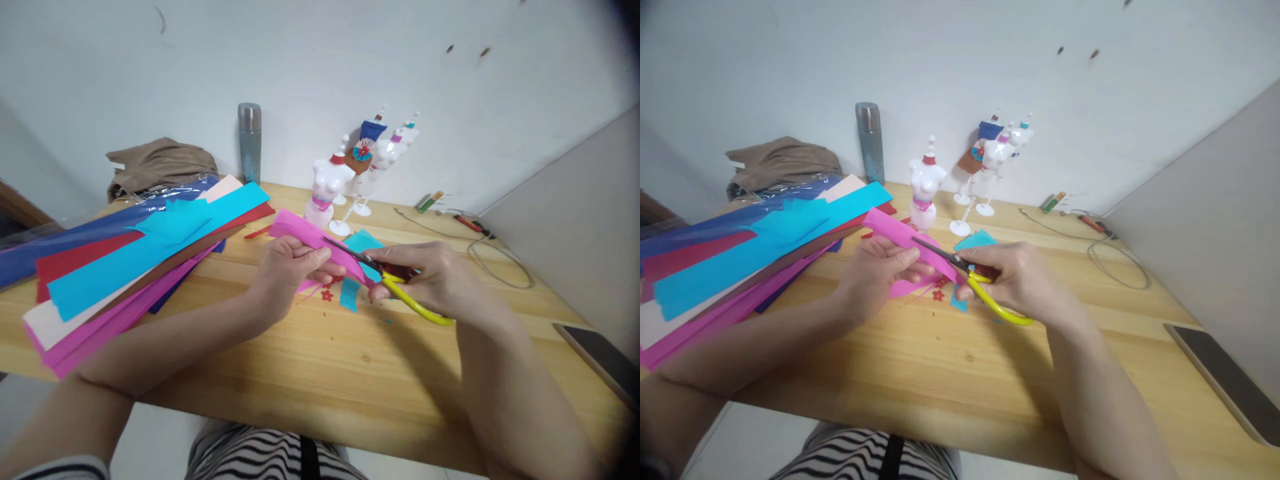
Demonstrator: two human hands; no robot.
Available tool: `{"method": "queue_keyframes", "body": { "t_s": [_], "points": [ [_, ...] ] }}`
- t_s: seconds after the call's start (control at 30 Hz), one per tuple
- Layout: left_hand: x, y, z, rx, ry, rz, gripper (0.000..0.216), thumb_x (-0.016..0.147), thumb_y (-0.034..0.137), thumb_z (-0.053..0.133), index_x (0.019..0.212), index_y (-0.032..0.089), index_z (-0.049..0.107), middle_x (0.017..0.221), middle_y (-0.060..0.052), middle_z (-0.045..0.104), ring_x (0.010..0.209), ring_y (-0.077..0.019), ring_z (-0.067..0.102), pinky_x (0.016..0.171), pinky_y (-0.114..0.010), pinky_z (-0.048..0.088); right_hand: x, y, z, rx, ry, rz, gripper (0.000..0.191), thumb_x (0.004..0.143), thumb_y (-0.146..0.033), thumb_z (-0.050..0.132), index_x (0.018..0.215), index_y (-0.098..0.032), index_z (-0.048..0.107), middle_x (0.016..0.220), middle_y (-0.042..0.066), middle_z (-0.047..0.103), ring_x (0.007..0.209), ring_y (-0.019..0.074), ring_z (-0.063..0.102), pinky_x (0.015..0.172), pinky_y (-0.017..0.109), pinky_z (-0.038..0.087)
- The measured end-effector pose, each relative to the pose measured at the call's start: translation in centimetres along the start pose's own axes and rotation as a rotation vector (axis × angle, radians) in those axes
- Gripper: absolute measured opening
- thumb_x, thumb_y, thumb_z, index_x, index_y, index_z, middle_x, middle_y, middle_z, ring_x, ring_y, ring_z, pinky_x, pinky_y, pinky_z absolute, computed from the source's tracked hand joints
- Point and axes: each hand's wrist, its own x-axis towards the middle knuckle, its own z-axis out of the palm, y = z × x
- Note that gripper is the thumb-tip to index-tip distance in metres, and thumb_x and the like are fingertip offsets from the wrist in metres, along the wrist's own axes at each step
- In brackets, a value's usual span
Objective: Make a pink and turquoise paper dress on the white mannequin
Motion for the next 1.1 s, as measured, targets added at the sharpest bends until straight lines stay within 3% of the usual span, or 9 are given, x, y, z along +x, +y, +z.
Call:
{"method": "queue_keyframes", "body": {
  "t_s": [0.2, 0.37, 0.6, 0.87, 1.1],
  "points": [
    [0.06, 0.06, -0.06, -0.001, 0.004, 0.011, 0.018, 0.072, 0.028, 0.084, 0.069, 0.014, 0.073, 0.066, -0.006, 0.078, 0.057, -0.0135, 0.072, 0.058, -0.021, 0.057, -0.22, 0.23, 0.09, 0.134, -0.077, 0.187, 0.068, 0.086, -0.077, 0.059, 0.08, -0.011, 0.079, 0.056, 0.001, 0.06, 0.048, 0.0104, 0.044, 0.045, 0.022, 0.035],
    [0.01, 0.1, -0.1, 0.015, -0.001, 0.004, 0.02, 0.073, 0.031, 0.083, 0.068, 0.014, 0.073, 0.068, -0.007, 0.078, 0.058, -0.0146, 0.073, 0.059, -0.023, 0.057, 0.02, 0.13, -0.16, 0.257, -0.102, 0.328, 0.067, 0.08, -0.075, 0.068, 0.094, -0.011, 0.077, 0.066, 0.002, 0.063, 0.055, 0.0132, 0.049, 0.05, 0.024, 0.04],
    [0.09, -0.19, -0.3, 0.044, -0.027, 0.01, 0.018, 0.077, 0.029, 0.079, 0.069, 0.014, 0.073, 0.069, -0.007, 0.079, 0.06, -0.0145, 0.073, 0.061, -0.023, 0.057, 0.25, -0.3, -0.19, 0.119, -0.139, 0.233, 0.067, 0.084, -0.079, 0.06, 0.091, -0.013, 0.075, 0.068, 0.005, 0.068, 0.054, 0.0148, 0.054, 0.05, 0.026, 0.042],
    [-0.14, 0.14, -0.05, 0.129, -0.024, 0.008, 0.016, 0.083, 0.026, 0.074, 0.073, 0.014, 0.076, 0.074, -0.008, 0.08, 0.064, -0.0157, 0.075, 0.063, -0.024, 0.058, 0.17, -0.44, -0.1, -0.006, -0.081, 0.054, 0.049, 0.094, -0.06, 0.061, 0.1, -0.013, 0.074, 0.075, 0.008, 0.072, 0.057, 0.0159, 0.062, 0.05, 0.026, 0.046],
    [-0.15, -0.02, -0.09, 0.129, -0.031, 0.023, 0.015, 0.082, 0.027, 0.075, 0.074, 0.014, 0.076, 0.074, -0.008, 0.08, 0.062, -0.0154, 0.074, 0.062, -0.024, 0.058, -0.06, -0.18, -0.08, -0.084, -0.063, -0.001, 0.05, 0.097, -0.056, 0.059, 0.106, -0.009, 0.074, 0.081, 0.012, 0.075, 0.058, 0.016, 0.066, 0.052, 0.025, 0.05]
  ]
}}
